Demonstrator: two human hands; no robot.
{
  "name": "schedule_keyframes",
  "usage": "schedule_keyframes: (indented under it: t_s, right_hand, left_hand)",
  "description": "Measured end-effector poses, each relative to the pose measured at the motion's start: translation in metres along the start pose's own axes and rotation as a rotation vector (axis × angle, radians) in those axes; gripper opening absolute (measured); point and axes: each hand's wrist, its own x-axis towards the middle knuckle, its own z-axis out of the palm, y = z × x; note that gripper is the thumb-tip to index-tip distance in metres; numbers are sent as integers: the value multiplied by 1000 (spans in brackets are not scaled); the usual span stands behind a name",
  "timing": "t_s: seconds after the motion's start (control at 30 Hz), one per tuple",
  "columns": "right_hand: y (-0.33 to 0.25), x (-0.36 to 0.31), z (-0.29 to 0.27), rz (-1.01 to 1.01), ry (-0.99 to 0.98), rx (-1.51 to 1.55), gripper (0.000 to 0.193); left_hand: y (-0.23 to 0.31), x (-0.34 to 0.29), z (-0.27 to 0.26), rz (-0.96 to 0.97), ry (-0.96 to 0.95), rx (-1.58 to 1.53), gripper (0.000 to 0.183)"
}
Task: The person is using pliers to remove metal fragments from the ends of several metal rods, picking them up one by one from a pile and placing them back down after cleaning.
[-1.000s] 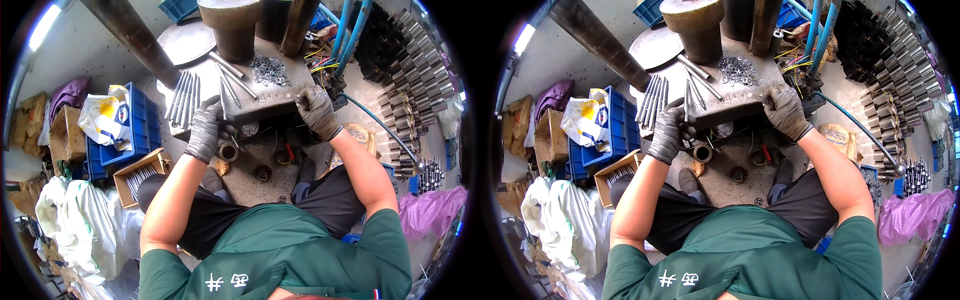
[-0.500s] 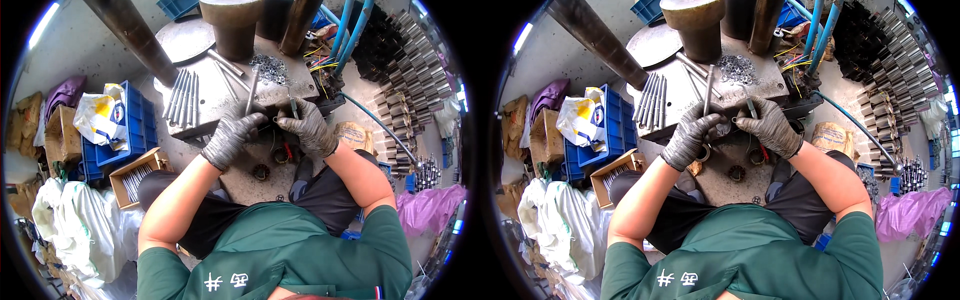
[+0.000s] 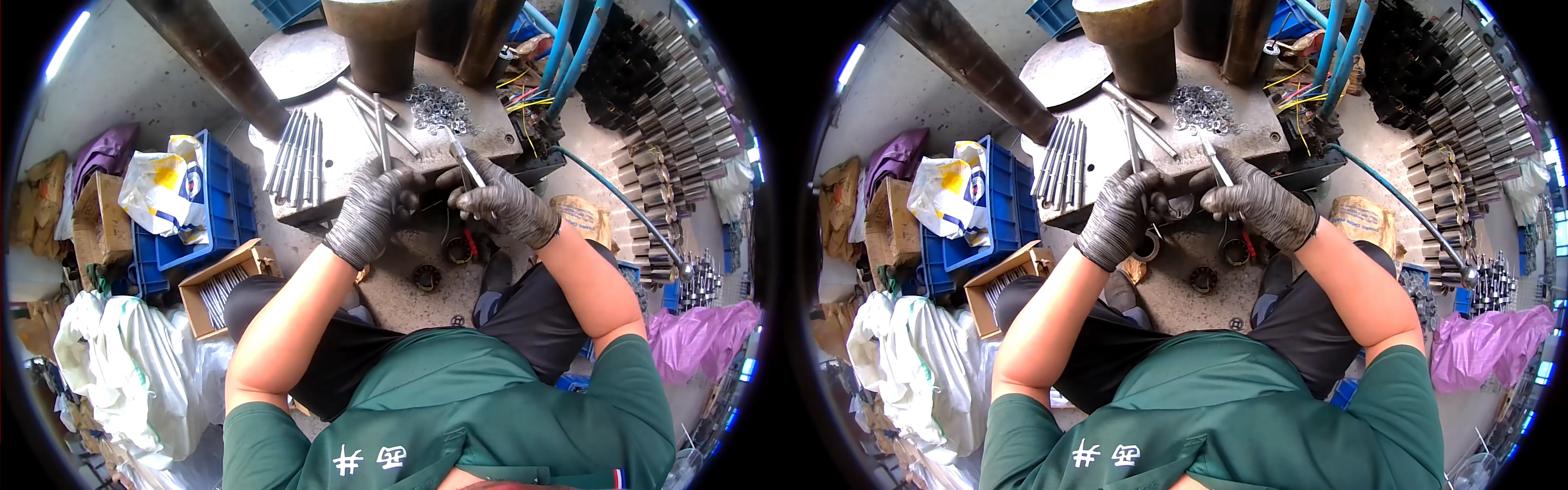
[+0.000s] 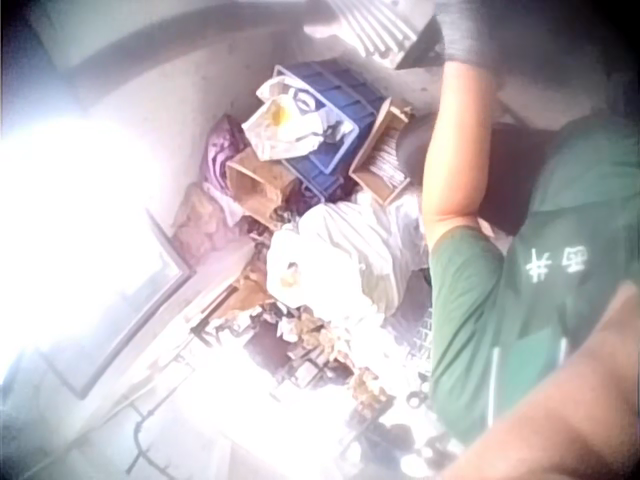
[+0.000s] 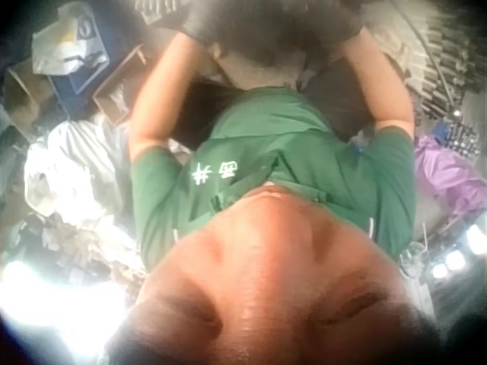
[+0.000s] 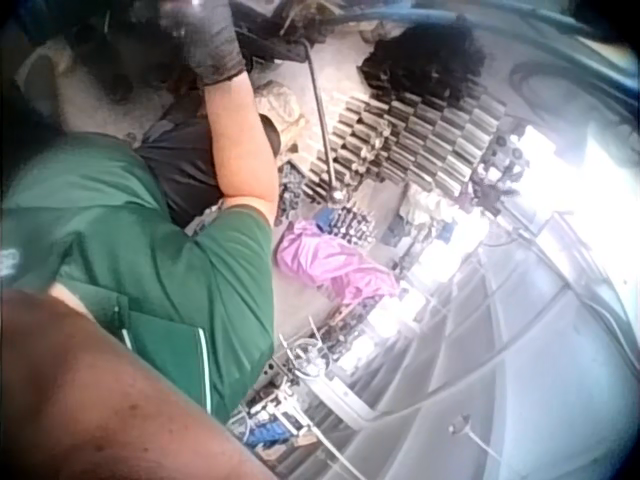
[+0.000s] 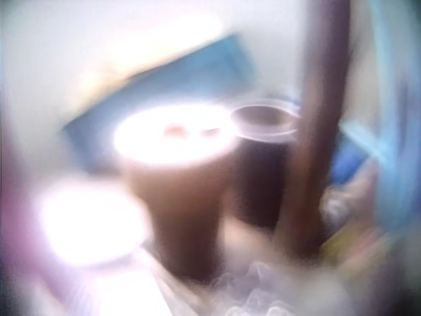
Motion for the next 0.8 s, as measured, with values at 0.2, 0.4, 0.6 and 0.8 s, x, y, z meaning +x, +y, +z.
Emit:
schedule_keyframes:
  t_s: [0.2,0.4,0.6,0.8]
  right_hand:
    - [-2,-3,8,-776,320,-1240,76]
    - [-12,-6,16,-704,275,-1377,68]
    - [-9,-6,14,-675,264,-1364,67]
    - [-9,-7,11,-611,251,-1366,66]
  left_hand:
    - [7,4,-7,-43,14,-177,10]
    - [3,3,-8,-6,-17,-219,9]
    - [1,4,-7,-2,-27,-209,9]
    - [2,1,-10,79,-34,31,9]
